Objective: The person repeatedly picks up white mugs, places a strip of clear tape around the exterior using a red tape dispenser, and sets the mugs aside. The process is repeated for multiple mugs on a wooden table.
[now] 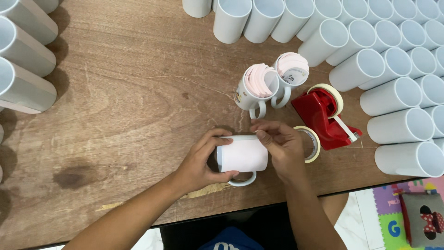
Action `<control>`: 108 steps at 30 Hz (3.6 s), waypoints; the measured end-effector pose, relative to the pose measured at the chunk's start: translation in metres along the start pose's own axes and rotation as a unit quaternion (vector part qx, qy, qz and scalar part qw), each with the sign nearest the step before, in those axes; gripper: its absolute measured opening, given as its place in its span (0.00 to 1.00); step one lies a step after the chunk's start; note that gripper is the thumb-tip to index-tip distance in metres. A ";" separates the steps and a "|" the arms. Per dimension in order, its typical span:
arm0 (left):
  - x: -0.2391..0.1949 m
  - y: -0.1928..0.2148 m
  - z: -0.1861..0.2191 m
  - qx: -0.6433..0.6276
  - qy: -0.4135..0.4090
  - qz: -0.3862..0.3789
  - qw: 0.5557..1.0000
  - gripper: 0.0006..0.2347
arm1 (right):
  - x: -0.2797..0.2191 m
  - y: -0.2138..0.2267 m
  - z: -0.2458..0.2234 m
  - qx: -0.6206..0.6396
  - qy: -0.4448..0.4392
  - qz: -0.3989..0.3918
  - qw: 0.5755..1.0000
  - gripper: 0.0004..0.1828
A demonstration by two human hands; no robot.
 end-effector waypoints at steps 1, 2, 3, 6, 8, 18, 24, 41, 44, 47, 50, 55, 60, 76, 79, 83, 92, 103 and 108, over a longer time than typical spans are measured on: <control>0.000 0.000 0.000 0.000 0.000 0.000 1.000 0.25 | -0.001 -0.002 -0.001 0.000 0.000 0.000 1.000 0.06; 0.000 0.000 0.000 -0.001 0.000 0.000 1.000 0.25 | -0.002 -0.006 -0.001 -0.001 -0.018 -0.007 1.000 0.06; 0.000 0.000 0.000 -0.002 0.001 0.001 1.000 0.25 | -0.002 -0.009 -0.001 -0.001 -0.036 -0.015 0.999 0.07; -0.002 0.000 -0.002 0.000 0.000 0.000 1.000 0.25 | -0.003 -0.013 0.005 0.004 -0.054 -0.022 0.998 0.07; -0.002 0.000 -0.003 0.001 0.002 0.000 1.000 0.25 | -0.003 -0.014 0.005 0.001 -0.068 -0.016 0.998 0.08; 0.000 0.001 0.002 -0.002 0.009 0.000 1.000 0.25 | -0.010 -0.016 0.017 0.004 -0.123 0.005 0.992 0.07; -0.001 0.001 -0.001 0.010 0.001 -0.003 1.000 0.25 | -0.009 -0.015 0.023 0.014 -0.133 0.004 0.991 0.08; -0.004 -0.003 -0.001 -0.007 -0.008 -0.001 1.000 0.23 | -0.001 -0.011 0.032 -0.036 -0.216 -0.066 0.974 0.14; -0.006 -0.003 -0.002 -0.004 -0.006 -0.003 1.000 0.23 | -0.001 -0.013 0.032 -0.039 -0.211 -0.054 0.975 0.11; -0.005 -0.004 -0.001 0.000 -0.009 -0.007 1.000 0.23 | -0.001 -0.014 0.032 -0.044 -0.203 -0.046 0.977 0.11; -0.004 -0.004 0.000 -0.001 -0.010 -0.009 1.000 0.23 | -0.002 -0.013 0.033 -0.051 -0.191 -0.044 0.979 0.11; -0.004 -0.003 -0.002 -0.007 -0.004 -0.008 1.000 0.23 | -0.003 -0.012 0.029 -0.055 -0.178 -0.048 0.981 0.12; -0.005 -0.005 -0.005 -0.010 0.002 -0.021 1.000 0.24 | -0.003 -0.009 0.027 -0.050 -0.155 -0.098 0.982 0.17; -0.008 -0.005 -0.007 0.013 -0.034 -0.049 0.998 0.25 | -0.016 0.123 -0.073 -0.412 -0.105 0.101 0.900 0.13; -0.008 -0.005 -0.007 0.015 -0.039 -0.048 0.998 0.26 | -0.008 0.161 -0.068 -0.465 -0.074 0.120 0.874 0.08; -0.010 -0.007 -0.009 0.018 -0.037 -0.047 0.998 0.27 | 0.000 0.179 -0.048 -0.500 -0.148 0.047 0.852 0.13; -0.008 -0.006 -0.008 0.024 -0.036 -0.046 0.998 0.27 | 0.007 0.195 -0.039 -0.497 -0.145 0.010 0.856 0.09; -0.009 -0.006 -0.010 0.031 -0.012 -0.053 0.998 0.26 | 0.000 0.178 -0.066 -0.512 -0.183 0.062 0.837 0.10; -0.009 -0.006 -0.010 0.038 -0.018 -0.048 0.998 0.27 | -0.008 0.185 -0.059 -0.449 -0.174 0.101 0.871 0.14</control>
Point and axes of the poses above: each hand's wrist, its own x-axis towards the middle knuckle, its own y-axis out of the back of the hand, z = x × y, the point moved 4 cm from there along x, towards the middle knuckle, and after that the axes turned 2 degrees about -z, right-handed, at the moved point
